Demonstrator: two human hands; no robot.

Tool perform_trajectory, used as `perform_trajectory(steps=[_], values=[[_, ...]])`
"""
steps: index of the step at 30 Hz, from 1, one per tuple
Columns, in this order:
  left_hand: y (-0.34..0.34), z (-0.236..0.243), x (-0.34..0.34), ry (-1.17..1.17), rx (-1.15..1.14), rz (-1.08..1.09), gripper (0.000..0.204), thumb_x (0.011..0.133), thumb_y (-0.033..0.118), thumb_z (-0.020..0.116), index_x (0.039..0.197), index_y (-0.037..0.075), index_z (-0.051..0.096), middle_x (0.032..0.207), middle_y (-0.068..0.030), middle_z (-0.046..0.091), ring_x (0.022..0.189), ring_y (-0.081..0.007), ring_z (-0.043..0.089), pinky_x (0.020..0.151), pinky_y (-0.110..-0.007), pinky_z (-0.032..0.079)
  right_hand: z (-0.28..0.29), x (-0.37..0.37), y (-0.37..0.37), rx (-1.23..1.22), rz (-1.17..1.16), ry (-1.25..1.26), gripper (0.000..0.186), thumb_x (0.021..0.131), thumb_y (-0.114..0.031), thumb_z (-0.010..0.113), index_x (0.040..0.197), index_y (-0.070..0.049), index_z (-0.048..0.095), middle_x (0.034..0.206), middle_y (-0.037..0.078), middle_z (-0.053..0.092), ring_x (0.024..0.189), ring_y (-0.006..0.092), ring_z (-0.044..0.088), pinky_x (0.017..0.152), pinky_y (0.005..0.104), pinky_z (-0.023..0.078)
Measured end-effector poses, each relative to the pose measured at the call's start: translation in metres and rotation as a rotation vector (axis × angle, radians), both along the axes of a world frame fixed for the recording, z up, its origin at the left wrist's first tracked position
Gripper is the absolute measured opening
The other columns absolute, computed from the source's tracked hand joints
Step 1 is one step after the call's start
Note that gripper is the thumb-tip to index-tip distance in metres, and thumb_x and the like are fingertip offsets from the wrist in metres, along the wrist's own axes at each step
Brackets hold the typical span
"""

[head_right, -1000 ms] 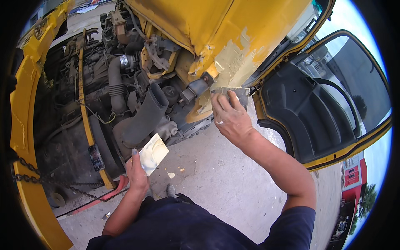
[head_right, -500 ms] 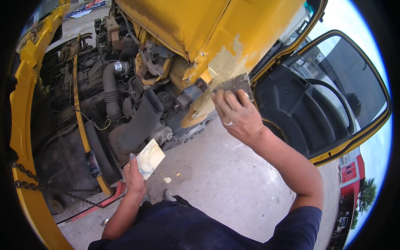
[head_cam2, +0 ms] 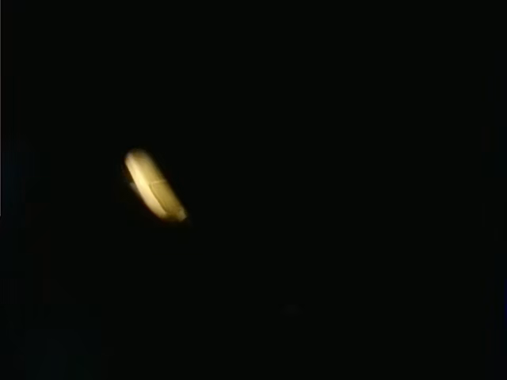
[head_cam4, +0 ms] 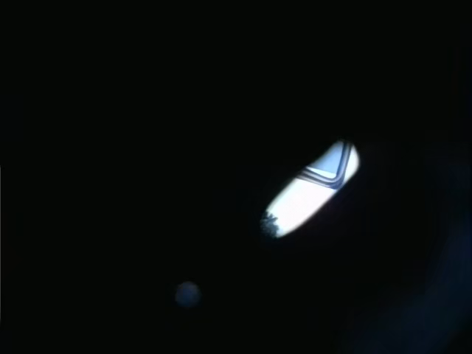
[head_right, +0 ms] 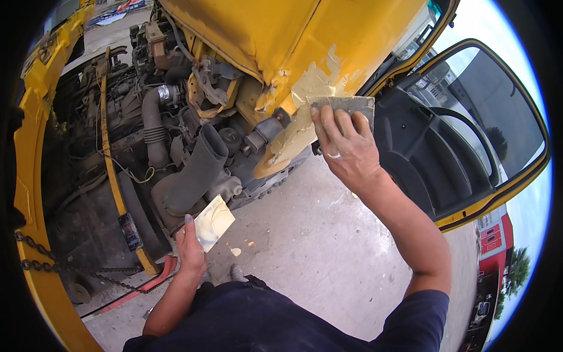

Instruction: The person applies a beige body filler to a damaged area on the front fender of a yellow truck using a putty knife, then sands the applied filler with a sanding block. The process of applying and sanding is repeated multiple times to smooth the surface.

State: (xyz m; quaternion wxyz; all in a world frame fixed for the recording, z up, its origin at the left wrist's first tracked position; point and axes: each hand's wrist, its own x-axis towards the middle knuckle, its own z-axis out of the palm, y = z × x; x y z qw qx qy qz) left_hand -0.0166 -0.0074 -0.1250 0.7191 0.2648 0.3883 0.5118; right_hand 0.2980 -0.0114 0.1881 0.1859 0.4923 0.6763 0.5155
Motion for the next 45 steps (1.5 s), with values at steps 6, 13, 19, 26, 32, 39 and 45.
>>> perform_trajectory(steps=[6,13,19,26,32,39,45], values=[[0.001,0.007,-0.005,0.014,0.016,-0.015,0.059,0.123,0.048,0.055,0.122,-0.007,0.077,0.114,-0.0119,0.080,0.102,-0.0152,0.074,0.091,-0.034,0.059,-0.016,-0.004,-0.004,-0.069,0.048,0.030,0.057,0.098,-0.014,0.069,0.152,0.004,0.069,0.140,0.013,0.063,0.122,0.0243,0.060,0.106,0.0415,0.051],[0.003,0.010,-0.007,0.038,0.026,-0.028,0.061,0.123,0.049,0.054,0.124,-0.008,0.077,0.114,-0.0124,0.081,0.101,-0.0155,0.075,0.091,-0.034,0.059,-0.043,-0.004,-0.004,-0.113,0.019,0.102,0.062,0.096,-0.012,0.070,0.157,0.001,0.066,0.140,0.011,0.062,0.124,0.0244,0.060,0.108,0.0437,0.051],[0.002,0.003,-0.008,0.057,0.022,-0.016,0.062,0.123,0.048,0.054,0.123,-0.009,0.078,0.114,-0.0114,0.081,0.101,-0.0146,0.074,0.091,-0.033,0.058,-0.066,-0.007,-0.002,-0.150,0.044,0.160,0.056,0.096,-0.013,0.070,0.151,0.001,0.070,0.138,0.011,0.063,0.119,0.0239,0.062,0.104,0.0418,0.052],[0.002,-0.001,-0.014,0.084,0.039,-0.030,0.063,0.124,0.048,0.051,0.124,-0.010,0.079,0.113,-0.0108,0.081,0.102,-0.0144,0.074,0.092,-0.034,0.058,-0.097,-0.006,-0.008,-0.229,0.101,0.236,0.055,0.096,-0.015,0.071,0.150,-0.001,0.072,0.138,0.011,0.064,0.120,0.0235,0.062,0.103,0.0414,0.052],[-0.005,0.016,-0.015,0.107,0.024,0.022,0.064,0.124,0.048,0.050,0.127,-0.010,0.078,0.116,-0.0111,0.081,0.103,-0.0153,0.075,0.093,-0.034,0.058,-0.068,0.002,-0.030,-0.151,0.228,0.365,0.059,0.093,-0.010,0.073,0.153,-0.012,0.073,0.135,0.008,0.067,0.113,0.0247,0.064,0.101,0.0430,0.053],[-0.013,0.007,-0.010,0.117,0.052,0.017,0.063,0.124,0.047,0.051,0.127,-0.010,0.078,0.116,-0.0112,0.082,0.101,-0.0157,0.077,0.092,-0.032,0.059,-0.010,0.055,-0.015,0.301,0.378,0.521,0.078,0.083,0.004,0.083,0.153,-0.028,0.073,0.135,0.006,0.067,0.117,0.0288,0.064,0.100,0.0465,0.054],[-0.032,0.021,0.000,0.159,0.059,0.077,0.062,0.124,0.045,0.052,0.124,-0.011,0.077,0.113,-0.0109,0.082,0.099,-0.0150,0.076,0.090,-0.032,0.058,-0.037,0.076,0.010,0.276,0.447,0.602,0.082,0.080,0.004,0.084,0.154,-0.030,0.074,0.137,0.006,0.065,0.117,0.0298,0.064,0.102,0.0453,0.054]])
